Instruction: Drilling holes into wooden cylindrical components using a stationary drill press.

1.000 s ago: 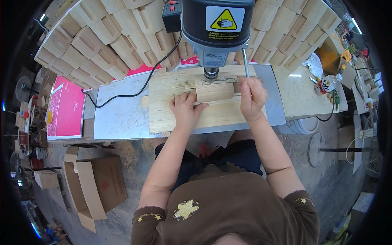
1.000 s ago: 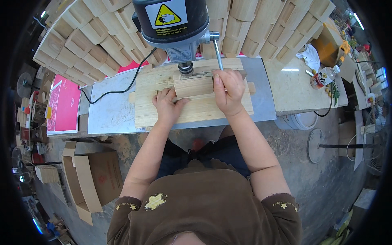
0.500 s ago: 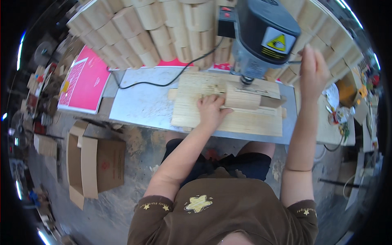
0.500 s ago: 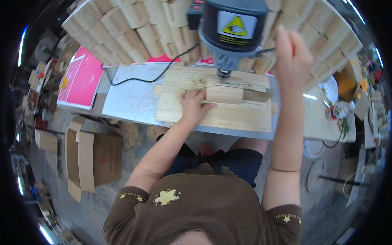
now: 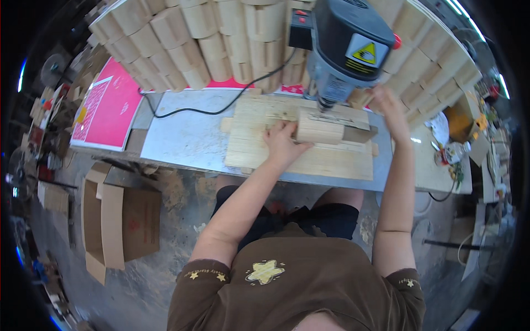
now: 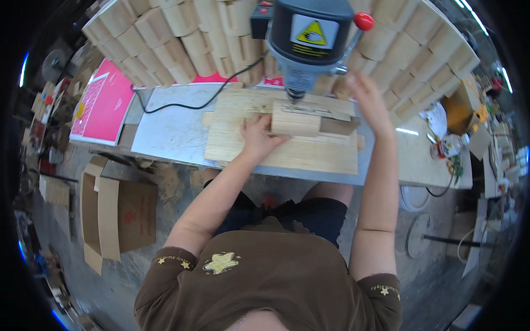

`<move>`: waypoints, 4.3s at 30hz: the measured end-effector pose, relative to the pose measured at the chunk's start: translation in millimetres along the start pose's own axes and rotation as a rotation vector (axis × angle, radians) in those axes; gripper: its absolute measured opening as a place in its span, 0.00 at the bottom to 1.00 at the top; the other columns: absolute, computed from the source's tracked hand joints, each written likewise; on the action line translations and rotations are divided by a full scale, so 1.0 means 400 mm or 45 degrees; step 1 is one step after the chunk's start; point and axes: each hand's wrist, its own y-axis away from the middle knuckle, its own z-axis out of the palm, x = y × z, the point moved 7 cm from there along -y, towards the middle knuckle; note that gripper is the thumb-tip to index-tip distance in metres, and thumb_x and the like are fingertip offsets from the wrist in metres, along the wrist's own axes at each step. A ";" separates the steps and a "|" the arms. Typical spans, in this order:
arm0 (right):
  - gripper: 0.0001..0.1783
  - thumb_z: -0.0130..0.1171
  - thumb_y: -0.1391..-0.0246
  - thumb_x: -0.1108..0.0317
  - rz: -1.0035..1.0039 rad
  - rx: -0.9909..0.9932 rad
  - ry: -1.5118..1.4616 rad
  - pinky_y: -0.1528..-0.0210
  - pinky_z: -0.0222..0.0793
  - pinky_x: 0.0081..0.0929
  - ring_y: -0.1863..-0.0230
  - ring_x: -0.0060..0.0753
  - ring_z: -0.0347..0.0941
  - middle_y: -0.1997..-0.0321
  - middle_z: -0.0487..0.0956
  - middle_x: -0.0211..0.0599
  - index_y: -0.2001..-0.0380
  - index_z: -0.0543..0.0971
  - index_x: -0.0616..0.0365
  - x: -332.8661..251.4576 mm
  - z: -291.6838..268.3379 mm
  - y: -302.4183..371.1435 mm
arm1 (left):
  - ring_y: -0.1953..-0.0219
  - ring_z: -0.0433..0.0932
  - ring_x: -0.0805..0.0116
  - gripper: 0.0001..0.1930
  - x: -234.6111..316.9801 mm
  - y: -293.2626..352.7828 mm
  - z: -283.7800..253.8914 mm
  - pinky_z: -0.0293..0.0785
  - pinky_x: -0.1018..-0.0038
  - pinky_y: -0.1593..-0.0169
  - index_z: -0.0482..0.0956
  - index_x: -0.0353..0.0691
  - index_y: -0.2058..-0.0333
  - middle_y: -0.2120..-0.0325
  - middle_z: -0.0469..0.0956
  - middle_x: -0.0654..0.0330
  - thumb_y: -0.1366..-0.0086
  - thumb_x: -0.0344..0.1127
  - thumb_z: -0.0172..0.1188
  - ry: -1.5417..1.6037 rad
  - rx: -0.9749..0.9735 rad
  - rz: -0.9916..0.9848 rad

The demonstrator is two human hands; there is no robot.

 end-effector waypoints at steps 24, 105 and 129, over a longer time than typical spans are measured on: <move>0.15 0.65 0.72 0.79 -0.158 -0.366 0.119 0.65 0.65 0.26 0.68 0.33 0.71 0.73 0.76 0.35 0.73 0.80 0.61 -0.040 0.119 0.369 | 0.52 0.69 0.56 0.16 -0.277 0.097 -0.669 0.67 0.66 0.50 0.74 0.36 0.73 0.53 0.68 0.51 0.64 0.28 0.67 0.038 0.515 -0.358; 0.15 0.67 0.68 0.72 -0.098 0.009 0.272 0.71 0.64 0.25 0.73 0.31 0.68 0.75 0.73 0.35 0.71 0.78 0.60 0.034 0.131 0.313 | 0.46 0.59 0.45 0.37 -0.280 -0.531 -0.701 0.56 0.58 0.41 0.60 0.33 0.47 0.52 0.62 0.44 0.58 0.35 0.63 0.113 1.092 -0.190; 0.14 0.67 0.66 0.74 -0.016 -0.131 0.103 0.67 0.65 0.25 0.69 0.32 0.70 0.72 0.73 0.35 0.70 0.79 0.61 0.074 0.125 0.310 | 0.60 0.75 0.72 0.22 -0.155 -0.020 -0.547 0.70 0.75 0.55 0.70 0.29 0.52 0.61 0.77 0.56 0.46 0.27 0.62 1.105 0.469 -0.151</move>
